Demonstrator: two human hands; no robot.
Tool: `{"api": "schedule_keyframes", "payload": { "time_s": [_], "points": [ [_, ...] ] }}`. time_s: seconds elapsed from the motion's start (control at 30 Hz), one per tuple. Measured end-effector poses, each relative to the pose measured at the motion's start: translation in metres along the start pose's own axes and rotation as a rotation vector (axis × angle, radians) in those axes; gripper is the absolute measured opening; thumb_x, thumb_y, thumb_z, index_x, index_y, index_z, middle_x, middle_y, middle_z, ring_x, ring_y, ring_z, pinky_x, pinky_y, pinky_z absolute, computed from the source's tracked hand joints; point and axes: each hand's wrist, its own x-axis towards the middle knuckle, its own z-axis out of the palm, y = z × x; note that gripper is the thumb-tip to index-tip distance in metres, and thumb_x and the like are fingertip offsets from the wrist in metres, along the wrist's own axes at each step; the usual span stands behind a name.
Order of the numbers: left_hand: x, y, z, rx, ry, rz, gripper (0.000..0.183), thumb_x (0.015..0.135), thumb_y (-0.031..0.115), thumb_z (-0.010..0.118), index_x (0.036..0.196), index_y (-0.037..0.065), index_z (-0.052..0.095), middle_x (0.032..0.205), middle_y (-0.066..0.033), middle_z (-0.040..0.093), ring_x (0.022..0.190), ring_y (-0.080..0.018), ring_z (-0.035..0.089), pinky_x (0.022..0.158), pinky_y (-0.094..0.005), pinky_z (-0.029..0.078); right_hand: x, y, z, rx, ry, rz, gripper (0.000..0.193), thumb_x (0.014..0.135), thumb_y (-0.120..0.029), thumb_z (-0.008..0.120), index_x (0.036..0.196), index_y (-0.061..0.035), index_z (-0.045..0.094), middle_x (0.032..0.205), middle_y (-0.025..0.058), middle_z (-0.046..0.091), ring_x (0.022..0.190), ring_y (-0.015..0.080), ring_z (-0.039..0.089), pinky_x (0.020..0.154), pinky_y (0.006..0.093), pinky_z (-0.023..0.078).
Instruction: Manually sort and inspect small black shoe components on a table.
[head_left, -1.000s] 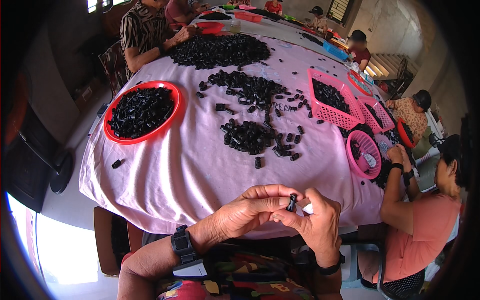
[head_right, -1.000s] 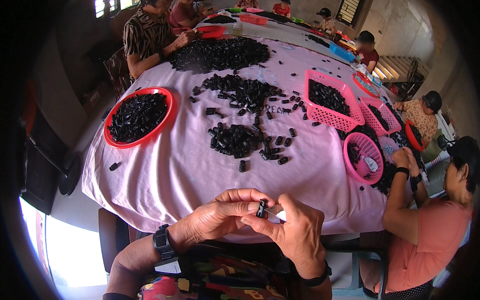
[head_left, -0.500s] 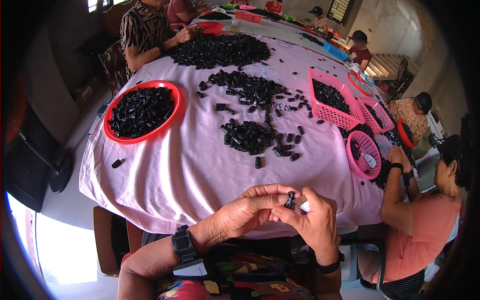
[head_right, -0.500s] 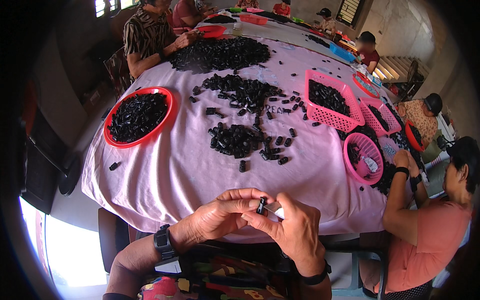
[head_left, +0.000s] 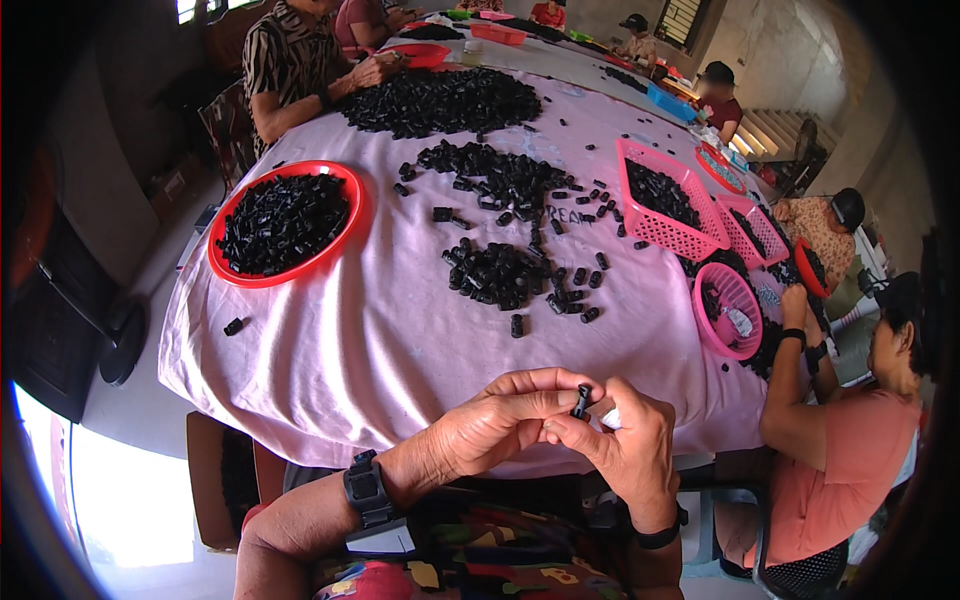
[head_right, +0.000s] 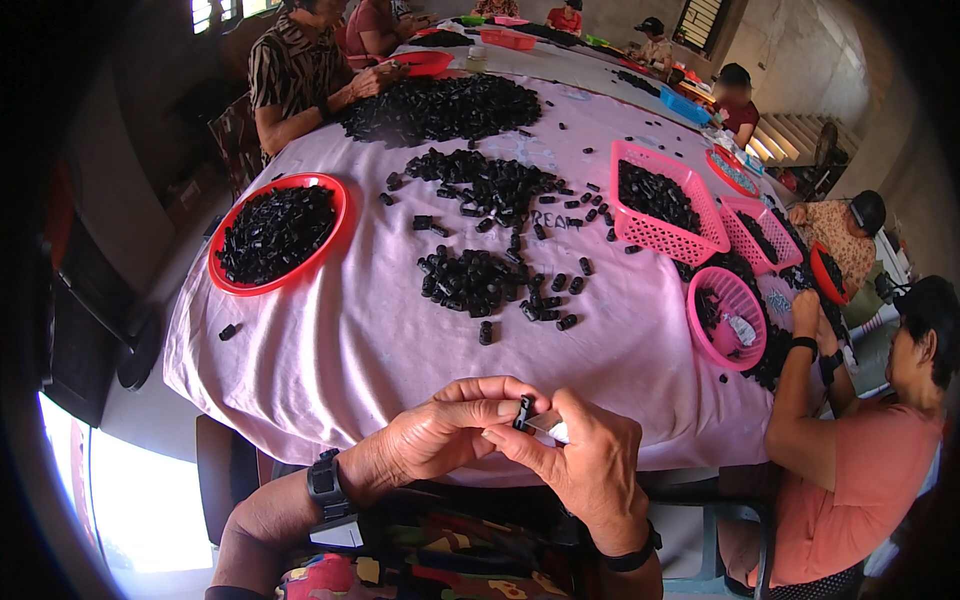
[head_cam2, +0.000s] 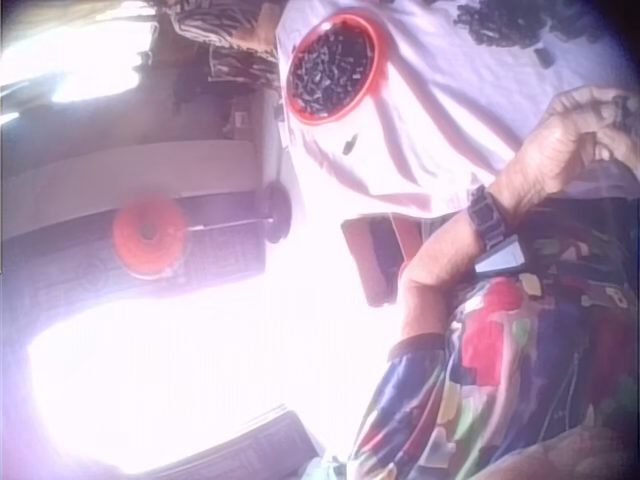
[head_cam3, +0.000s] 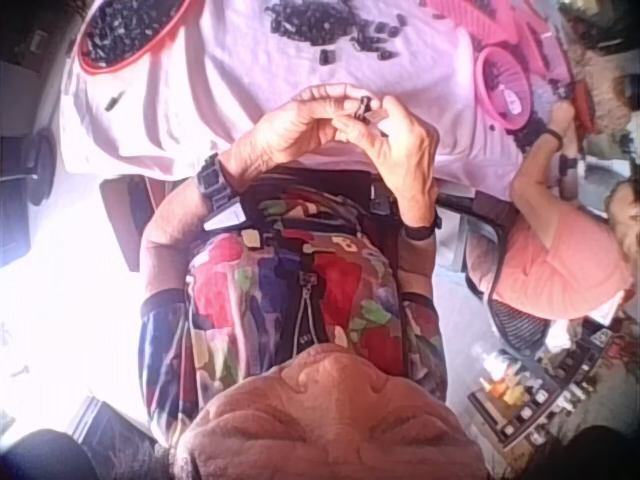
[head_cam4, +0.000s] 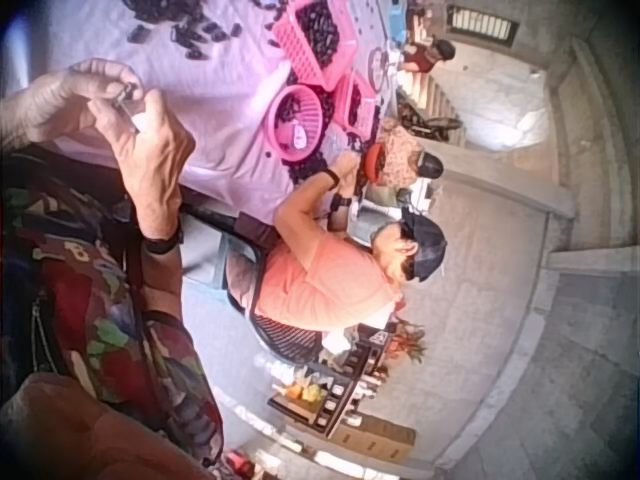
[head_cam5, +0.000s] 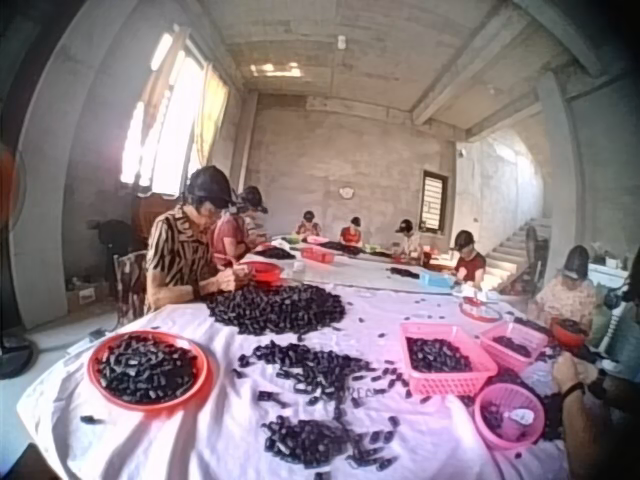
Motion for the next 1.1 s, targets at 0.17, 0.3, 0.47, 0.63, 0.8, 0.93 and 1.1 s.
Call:
{"api": "schedule_keyframes", "payload": {
  "time_s": [0.17, 0.3, 0.47, 0.63, 0.8, 0.93, 1.1],
  "points": [
    [-0.0002, -0.0004, 0.0034, 0.026, 0.038, 0.012, 0.026, 0.093, 0.01, 0.056, 0.118, 0.003, 0.057, 0.117, -0.0058, 0.06, 0.099, -0.0136, 0.059, 0.087, -0.029, 0.046, -0.001, -0.0003, -0.0003, 0.015, 0.023, -0.002, 0.047, 0.073, -0.045, 0.077, 0.074, -0.0037, 0.055, 0.06, 0.0111, 0.06, 0.055, 0.0274, 0.064, 0.048, 0.034, 0.048],
    [0.0002, -0.0012, 0.0015, 0.032, 0.037, 0.015, 0.026, 0.093, 0.01, 0.056, 0.118, 0.004, 0.058, 0.116, -0.005, 0.061, 0.098, -0.0126, 0.058, 0.085, -0.028, 0.046, -0.0004, -0.0021, -0.0011, 0.036, 0.027, -0.007, 0.046, 0.073, -0.045, 0.077, 0.075, -0.0036, 0.056, 0.061, 0.0111, 0.061, 0.056, 0.0274, 0.064, 0.049, 0.0339, 0.049],
    [0.0008, -0.0016, 0.0003, 0.034, 0.043, 0.007, 0.026, 0.093, 0.01, 0.056, 0.118, 0.004, 0.058, 0.116, -0.0042, 0.061, 0.097, -0.0115, 0.058, 0.083, -0.0266, 0.046, -0.0009, -0.0008, -0.0009, 0.018, 0.02, -0.005, 0.046, 0.073, -0.045, 0.077, 0.075, -0.0036, 0.057, 0.062, 0.0112, 0.061, 0.056, 0.0269, 0.065, 0.049, 0.0337, 0.049],
    [0.0006, -0.0001, -0.0004, 0.039, 0.038, -0.01, 0.029, 0.092, 0.013, 0.058, 0.118, 0.003, 0.056, 0.117, -0.0064, 0.06, 0.108, -0.0168, 0.057, 0.098, -0.0324, 0.044, -0.0004, 0.0015, 0.001, 0.019, 0.015, -0.011, 0.045, 0.074, -0.044, 0.077, 0.076, -0.0034, 0.057, 0.062, 0.0112, 0.061, 0.055, 0.0266, 0.065, 0.048, 0.0334, 0.049],
    [0.0009, -0.0011, -0.0024, 0.027, 0.028, -0.004, 0.028, 0.092, 0.013, 0.058, 0.118, 0.004, 0.057, 0.117, -0.0063, 0.06, 0.109, -0.0173, 0.057, 0.098, -0.0331, 0.043, 0.0002, 0.0005, 0.0006, 0.019, 0.007, -0.011, 0.045, 0.074, -0.044, 0.076, 0.076, -0.0033, 0.058, 0.062, 0.0111, 0.061, 0.055, 0.0262, 0.065, 0.048, 0.0333, 0.049],
    [0.0009, -0.0009, -0.0014, 0.027, 0.044, -0.011, 0.028, 0.092, 0.013, 0.058, 0.118, 0.004, 0.056, 0.117, -0.006, 0.06, 0.109, -0.0173, 0.057, 0.098, -0.0334, 0.043, 0.0004, 0.0012, 0.0009, 0.012, -0.009, -0.014, 0.044, 0.075, -0.044, 0.075, 0.076, -0.0034, 0.057, 0.062, 0.0109, 0.062, 0.055, 0.0259, 0.065, 0.049, 0.0336, 0.049],
    [0.0001, -0.0004, -0.0005, 0.041, 0.072, -0.018, 0.03, 0.091, 0.014, 0.059, 0.119, 0.004, 0.056, 0.118, -0.0054, 0.06, 0.109, -0.0171, 0.057, 0.099, -0.0342, 0.043, 0.0016, -0.0005, 0.0, -0.003, -0.025, -0.015, 0.043, 0.076, -0.043, 0.075, 0.076, -0.004, 0.056, 0.063, 0.0108, 0.063, 0.056, 0.0269, 0.065, 0.049, 0.0341, 0.049]
  ]
}}
